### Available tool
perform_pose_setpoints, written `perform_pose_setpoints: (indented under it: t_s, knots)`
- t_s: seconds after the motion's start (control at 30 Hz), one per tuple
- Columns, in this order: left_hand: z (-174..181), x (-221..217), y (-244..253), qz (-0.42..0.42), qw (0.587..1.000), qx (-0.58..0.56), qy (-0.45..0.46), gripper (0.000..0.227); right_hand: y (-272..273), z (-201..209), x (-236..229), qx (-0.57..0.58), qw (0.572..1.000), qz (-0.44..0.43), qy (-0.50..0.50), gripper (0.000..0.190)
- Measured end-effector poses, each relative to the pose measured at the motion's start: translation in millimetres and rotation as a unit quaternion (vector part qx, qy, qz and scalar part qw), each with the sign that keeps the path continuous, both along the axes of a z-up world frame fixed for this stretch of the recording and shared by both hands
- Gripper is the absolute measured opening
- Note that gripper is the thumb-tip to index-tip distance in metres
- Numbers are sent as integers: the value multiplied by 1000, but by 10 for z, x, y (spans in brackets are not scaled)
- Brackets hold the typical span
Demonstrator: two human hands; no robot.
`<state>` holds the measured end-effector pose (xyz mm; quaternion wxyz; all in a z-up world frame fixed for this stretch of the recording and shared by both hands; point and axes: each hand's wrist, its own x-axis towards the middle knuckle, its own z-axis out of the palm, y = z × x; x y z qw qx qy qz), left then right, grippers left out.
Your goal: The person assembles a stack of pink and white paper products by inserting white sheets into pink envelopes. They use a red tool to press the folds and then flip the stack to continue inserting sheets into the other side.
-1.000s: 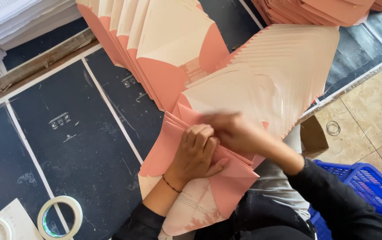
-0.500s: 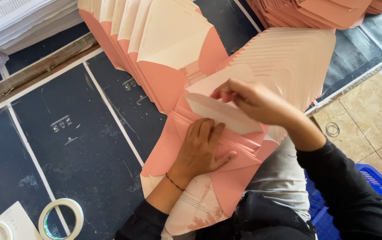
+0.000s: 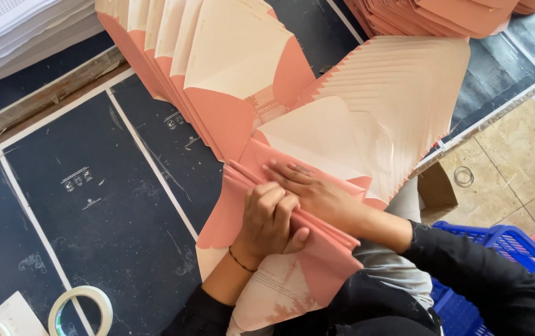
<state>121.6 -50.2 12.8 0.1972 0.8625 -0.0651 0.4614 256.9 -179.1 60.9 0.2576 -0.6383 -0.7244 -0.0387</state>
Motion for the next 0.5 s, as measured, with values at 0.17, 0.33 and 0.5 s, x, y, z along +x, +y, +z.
perform_pose_setpoints:
  t_s: [0.17,0.33,0.5]
  knots:
    - [390,202,50,-35,999,-3,7,58,127,488,115,65,993,101,9,20]
    - [413,-48,82,-68,997,15,33,61,8,390,9,-28,991,48,119,32]
    - [925,-233,31,-179,982,-1,64,58,-20,341,10,-81,943,-72,313,36]
